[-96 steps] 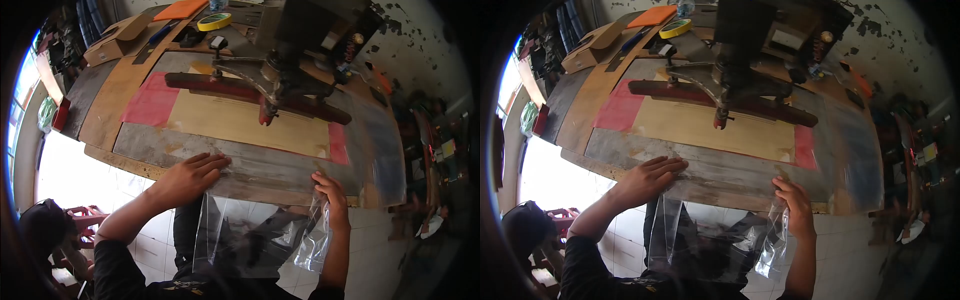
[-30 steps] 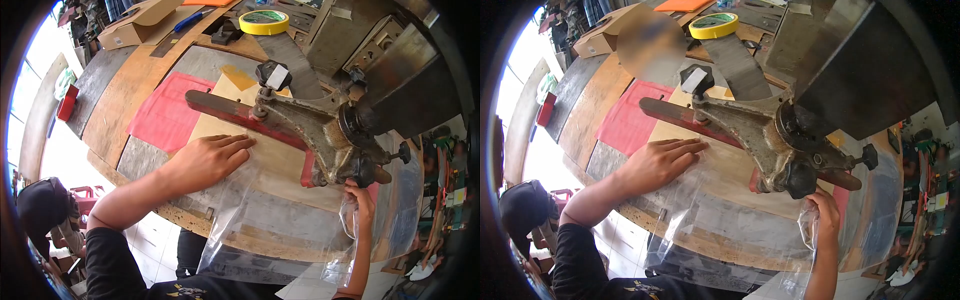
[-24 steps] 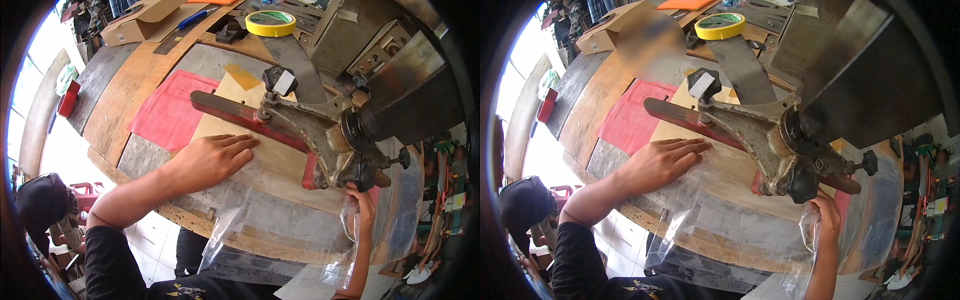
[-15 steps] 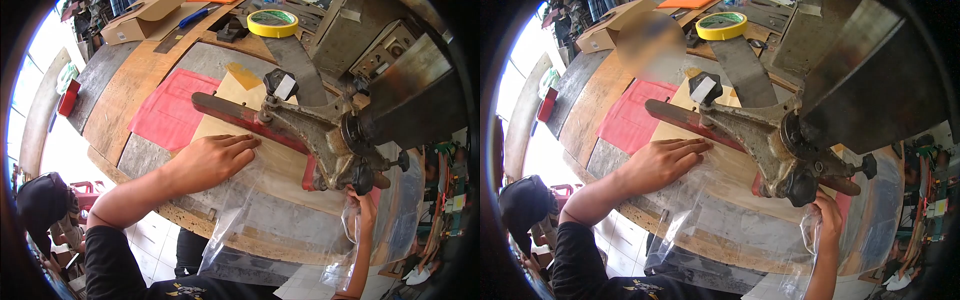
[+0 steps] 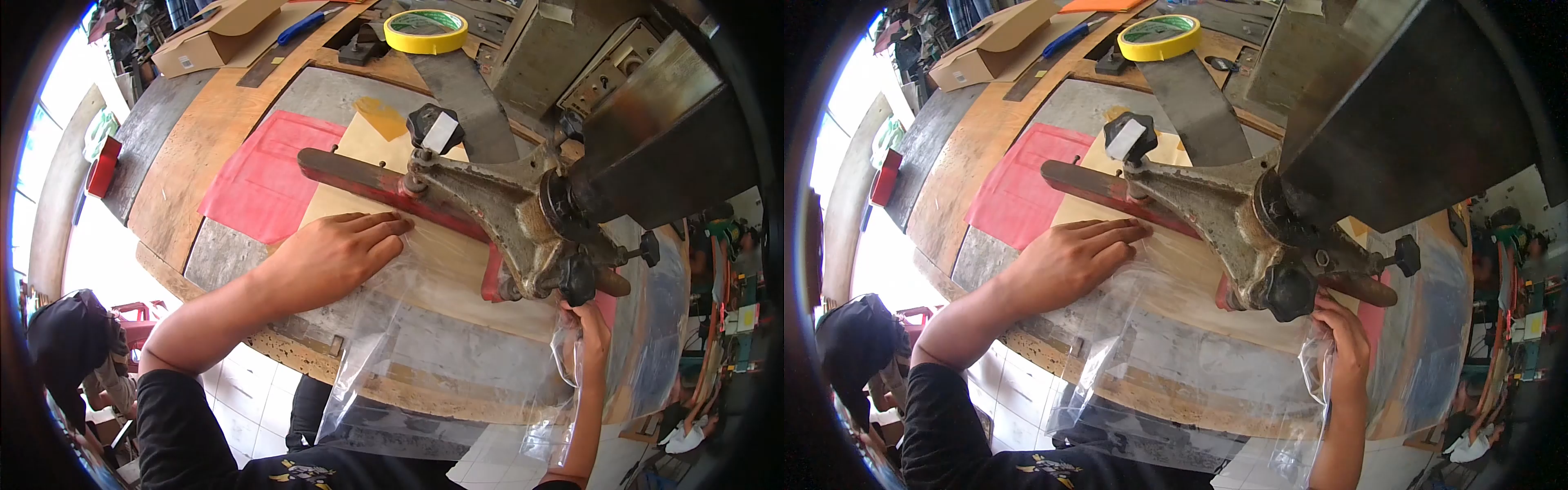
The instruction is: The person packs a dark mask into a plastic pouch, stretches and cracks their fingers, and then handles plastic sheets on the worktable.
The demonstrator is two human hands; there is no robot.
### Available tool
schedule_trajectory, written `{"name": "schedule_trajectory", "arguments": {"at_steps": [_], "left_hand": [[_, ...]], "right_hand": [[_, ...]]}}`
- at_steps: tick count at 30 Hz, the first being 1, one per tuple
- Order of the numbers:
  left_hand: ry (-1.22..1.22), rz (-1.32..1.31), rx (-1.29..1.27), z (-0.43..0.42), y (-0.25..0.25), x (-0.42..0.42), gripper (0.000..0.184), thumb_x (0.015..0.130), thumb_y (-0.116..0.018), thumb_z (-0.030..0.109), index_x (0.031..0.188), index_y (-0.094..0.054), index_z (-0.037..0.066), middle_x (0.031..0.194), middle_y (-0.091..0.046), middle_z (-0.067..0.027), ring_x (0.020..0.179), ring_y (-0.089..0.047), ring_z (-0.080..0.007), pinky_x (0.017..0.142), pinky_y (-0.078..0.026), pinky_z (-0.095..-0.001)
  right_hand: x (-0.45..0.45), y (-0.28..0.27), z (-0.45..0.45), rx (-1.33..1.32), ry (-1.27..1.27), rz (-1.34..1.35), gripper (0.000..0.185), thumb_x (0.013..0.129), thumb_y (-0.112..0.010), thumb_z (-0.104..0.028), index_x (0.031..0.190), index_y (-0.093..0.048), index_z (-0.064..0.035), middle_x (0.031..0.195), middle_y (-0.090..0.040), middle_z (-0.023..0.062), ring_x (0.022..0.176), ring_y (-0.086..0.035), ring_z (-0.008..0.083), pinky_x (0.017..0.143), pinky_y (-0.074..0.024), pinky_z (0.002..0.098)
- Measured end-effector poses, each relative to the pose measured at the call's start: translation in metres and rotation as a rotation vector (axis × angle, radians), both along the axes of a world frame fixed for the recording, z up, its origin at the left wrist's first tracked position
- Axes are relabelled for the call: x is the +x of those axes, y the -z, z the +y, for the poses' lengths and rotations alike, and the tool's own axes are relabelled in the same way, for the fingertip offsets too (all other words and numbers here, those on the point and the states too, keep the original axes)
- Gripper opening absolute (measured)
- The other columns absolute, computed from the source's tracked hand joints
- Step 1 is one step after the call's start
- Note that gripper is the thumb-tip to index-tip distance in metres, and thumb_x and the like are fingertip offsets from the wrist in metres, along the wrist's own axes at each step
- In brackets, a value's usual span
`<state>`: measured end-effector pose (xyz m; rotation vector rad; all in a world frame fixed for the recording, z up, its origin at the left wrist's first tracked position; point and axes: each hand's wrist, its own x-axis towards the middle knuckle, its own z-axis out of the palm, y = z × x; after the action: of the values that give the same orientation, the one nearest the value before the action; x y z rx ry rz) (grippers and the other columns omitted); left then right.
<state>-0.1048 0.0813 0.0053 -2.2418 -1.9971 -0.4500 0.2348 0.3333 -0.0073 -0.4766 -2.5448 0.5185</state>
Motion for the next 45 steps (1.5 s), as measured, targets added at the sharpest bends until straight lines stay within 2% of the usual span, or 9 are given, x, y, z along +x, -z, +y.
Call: {"name": "schedule_trajectory", "arguments": {"at_steps": [2, 20, 30, 39, 41, 45], "left_hand": [[-0.019, -0.026, 0.017, 0.0, 0.002, 0.002, 0.017, 0.091, -0.061, 0.011, 0.104, -0.059, 0.0, 0.143, -0.064, -0.0167, 0.126, -0.067, -0.032, 0.098, -0.061, -0.0402], [-0.008, -0.101, 0.008, -0.002, 0.0, 0.002, 0.013, 0.094, -0.061, 0.009, 0.101, -0.058, -0.002, 0.142, -0.064, -0.02, 0.128, -0.066, -0.0346, 0.1, -0.061, -0.0425], [-0.004, -0.009, 0.046, -0.002, 0.002, 0.002, 0.014, 0.095, -0.061, 0.011, 0.104, -0.06, 0.0, 0.142, -0.065, -0.0176, 0.127, -0.067, -0.0331, 0.1, -0.062, -0.0414], [-0.017, -0.09, 0.032, -0.002, 0.004, 0.003, 0.015, 0.094, -0.06, 0.008, 0.105, -0.06, -0.002, 0.141, -0.065, -0.0208, 0.125, -0.068, -0.0346, 0.099, -0.062, -0.0411], [-0.017, -0.052, -0.011, -0.003, 0.004, 0.002, 0.024, 0.092, -0.058, 0.007, 0.114, -0.057, -0.004, 0.144, -0.062, -0.0199, 0.128, -0.066, -0.0319, 0.099, -0.06, -0.0381], [-0.026, -0.089, 0.014, -0.002, 0.002, 0.003, 0.017, 0.092, -0.061, 0.006, 0.107, -0.06, -0.003, 0.142, -0.064, -0.0212, 0.125, -0.068, -0.0355, 0.099, -0.062, -0.041]], "right_hand": [[-0.001, 0.002, 0.0, -0.02, 0.004, 0.013, 0.032, 0.079, -0.065, 0.021, 0.105, -0.07, 0.0039, 0.116, -0.075, 0.0184, 0.108, -0.074, 0.0315, 0.085, -0.0634, 0.0362], [0.009, 0.015, 0.007, -0.003, 0.049, 0.005, 0.032, 0.078, -0.069, 0.02, 0.105, -0.069, 0.0028, 0.111, -0.075, 0.0199, 0.098, -0.075, 0.0319, 0.081, -0.0615, 0.038], [0.012, 0.022, 0.011, -0.01, 0.036, 0.043, 0.032, 0.079, -0.063, 0.02, 0.105, -0.069, 0.0027, 0.109, -0.075, 0.0204, 0.097, -0.075, 0.0319, 0.081, -0.0615, 0.0373], [0.008, 0.018, 0.008, 0.06, 0.018, 0.04, 0.031, 0.079, -0.066, 0.02, 0.104, -0.069, 0.0018, 0.106, -0.074, 0.0209, 0.096, -0.075, 0.0326, 0.08, -0.0614, 0.0375], [0.005, 0.017, 0.006, 0.048, 0.016, 0.056, 0.031, 0.079, -0.067, 0.02, 0.104, -0.069, 0.0022, 0.106, -0.074, 0.0208, 0.096, -0.075, 0.0323, 0.08, -0.0616, 0.0375], [0.007, 0.015, 0.006, -0.017, 0.018, 0.043, 0.03, 0.079, -0.068, 0.02, 0.104, -0.069, 0.0033, 0.107, -0.075, 0.0202, 0.096, -0.076, 0.0315, 0.081, -0.0623, 0.0376]]}}
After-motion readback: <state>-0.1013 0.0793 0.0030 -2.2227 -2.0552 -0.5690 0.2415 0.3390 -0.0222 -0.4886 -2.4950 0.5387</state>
